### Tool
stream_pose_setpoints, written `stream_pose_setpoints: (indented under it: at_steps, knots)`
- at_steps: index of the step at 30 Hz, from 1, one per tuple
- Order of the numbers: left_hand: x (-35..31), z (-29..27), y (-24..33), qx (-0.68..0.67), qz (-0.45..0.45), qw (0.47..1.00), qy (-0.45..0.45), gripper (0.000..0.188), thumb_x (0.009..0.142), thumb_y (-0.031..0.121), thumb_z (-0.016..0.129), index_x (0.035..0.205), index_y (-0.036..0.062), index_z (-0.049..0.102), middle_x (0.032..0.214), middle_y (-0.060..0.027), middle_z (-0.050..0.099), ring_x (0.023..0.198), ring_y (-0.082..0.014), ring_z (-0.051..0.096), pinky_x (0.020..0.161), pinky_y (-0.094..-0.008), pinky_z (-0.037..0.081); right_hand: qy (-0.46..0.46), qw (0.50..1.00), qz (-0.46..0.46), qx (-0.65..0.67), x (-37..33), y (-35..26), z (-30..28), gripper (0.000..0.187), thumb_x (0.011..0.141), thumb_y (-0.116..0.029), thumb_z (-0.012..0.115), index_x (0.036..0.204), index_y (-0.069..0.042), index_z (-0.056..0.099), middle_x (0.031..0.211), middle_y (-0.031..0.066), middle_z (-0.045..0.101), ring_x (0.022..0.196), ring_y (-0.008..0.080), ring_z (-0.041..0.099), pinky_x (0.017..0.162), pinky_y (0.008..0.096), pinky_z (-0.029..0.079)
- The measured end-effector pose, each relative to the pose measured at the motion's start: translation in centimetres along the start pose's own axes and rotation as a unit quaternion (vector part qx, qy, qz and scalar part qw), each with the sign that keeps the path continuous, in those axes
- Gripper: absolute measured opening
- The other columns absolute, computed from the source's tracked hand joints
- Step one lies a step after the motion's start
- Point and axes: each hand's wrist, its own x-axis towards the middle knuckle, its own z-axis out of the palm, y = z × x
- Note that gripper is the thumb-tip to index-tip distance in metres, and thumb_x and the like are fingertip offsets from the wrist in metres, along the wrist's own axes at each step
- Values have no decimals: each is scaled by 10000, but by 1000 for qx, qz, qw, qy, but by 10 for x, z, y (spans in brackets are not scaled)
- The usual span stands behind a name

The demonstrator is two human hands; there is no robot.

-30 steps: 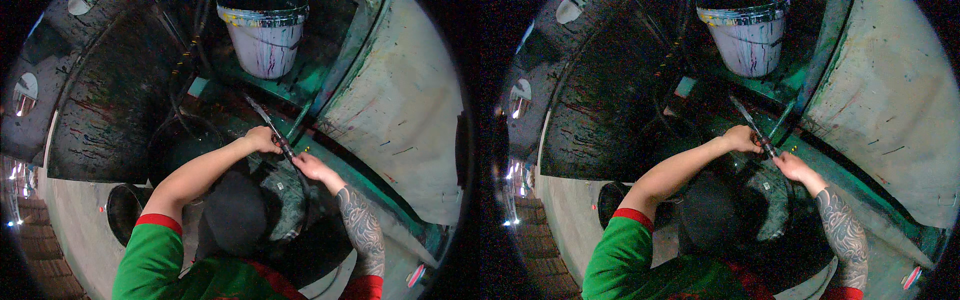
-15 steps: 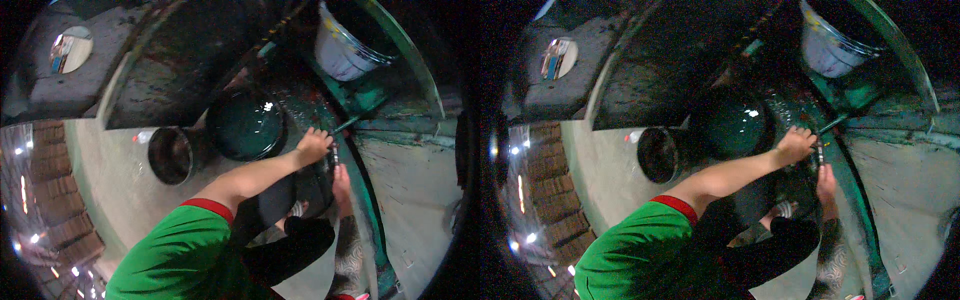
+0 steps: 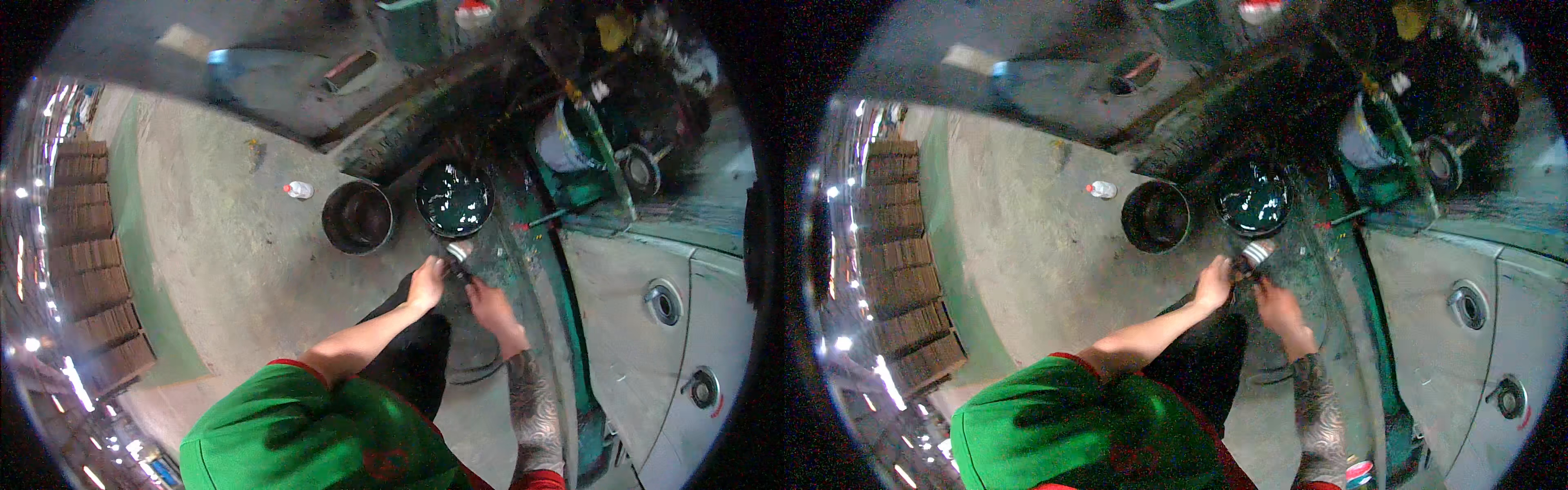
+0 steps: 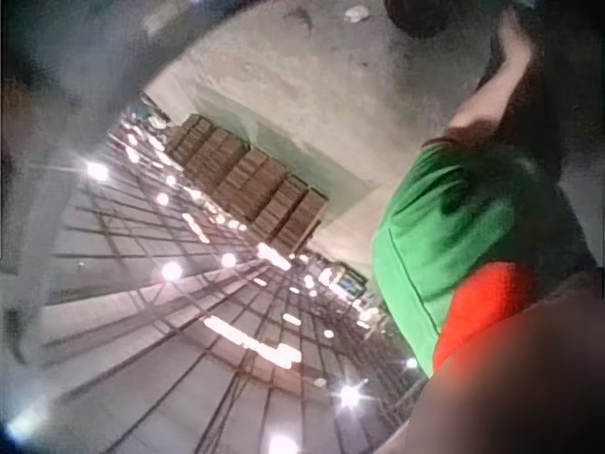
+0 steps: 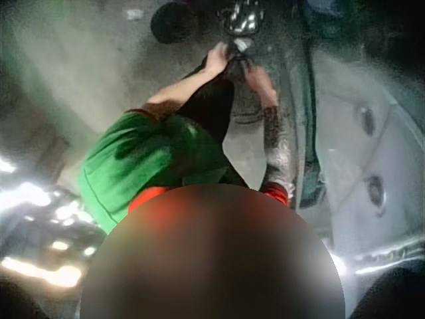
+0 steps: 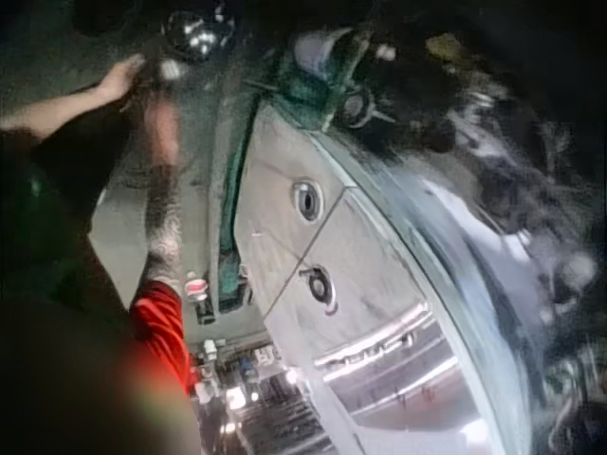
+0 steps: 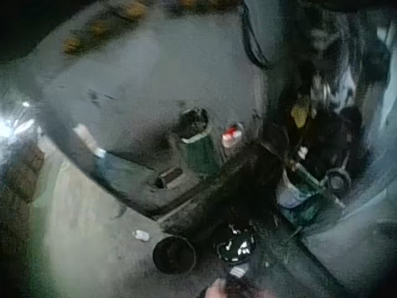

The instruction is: The person cleans a paint mixing machine by scraping residue from the hopper and frame, then rinses the area with a hose. They pour green paint from a bucket into the machine, stir it, and later rinse red paint from a bucket into the hopper before flushing the system with water.

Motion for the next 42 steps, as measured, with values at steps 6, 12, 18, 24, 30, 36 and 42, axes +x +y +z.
stream_pose_setpoints:
  at_steps: [6,12,18,24,30,36,42]
  knots:
    - [-45,-75,-73,-483,-449,733,-163,415,1085,423,322,1073,99,581,823,-52,578,642,-178,547,529,-364,439,-59,996,49,-54,-53,-124,54,403,1027,-370,494,1292,-95,624,1116,285,681,1063,487,636,935,566,510]
    - [-73,-107,-89,-619,-535,552,-160,304,1093,384,338,980,130,460,667,-82,537,556,-195,572,473,-320,429,-63,986,87,-128,-82,-187,79,427,1026,-383,478,1219,-41,647,1143,255,690,1109,445,644,971,534,515]
    - [-104,-153,-93,-688,-434,552,-181,300,1066,326,354,1000,110,552,799,-31,595,705,-201,601,662,-372,554,-36,981,112,-153,-77,-236,110,439,1027,-394,465,1186,-32,657,1123,261,694,1102,453,648,969,537,521]
    - [-153,-200,-66,-619,-353,574,-403,324,1058,232,401,1205,25,602,1185,-87,683,1114,-244,658,1025,-420,520,-38,971,156,-176,-45,-285,121,474,1027,-418,461,1191,-32,682,1160,266,686,1116,451,648,977,530,521]
    - [-168,-241,-20,-583,-293,609,-451,361,1018,261,605,1346,134,522,1288,-10,640,1170,-169,634,961,-386,550,-49,962,188,-191,-23,-322,128,479,1013,-425,488,1125,-20,719,1198,263,680,1155,439,639,997,514,516]
    - [-155,-244,-22,-488,-267,711,-430,394,1009,334,619,1341,150,511,1227,23,646,1075,-121,645,823,-348,558,-67,958,196,-200,-7,-330,145,476,1009,-417,498,1141,-20,725,1209,252,683,1158,431,643,994,502,524]
    - [-155,-224,-41,-500,-257,752,-346,300,1013,288,566,1211,67,608,1050,-57,709,867,-186,717,683,-359,610,-78,956,209,-192,6,-332,168,475,1023,-412,476,1122,-32,742,1195,220,703,1139,409,663,966,482,544]
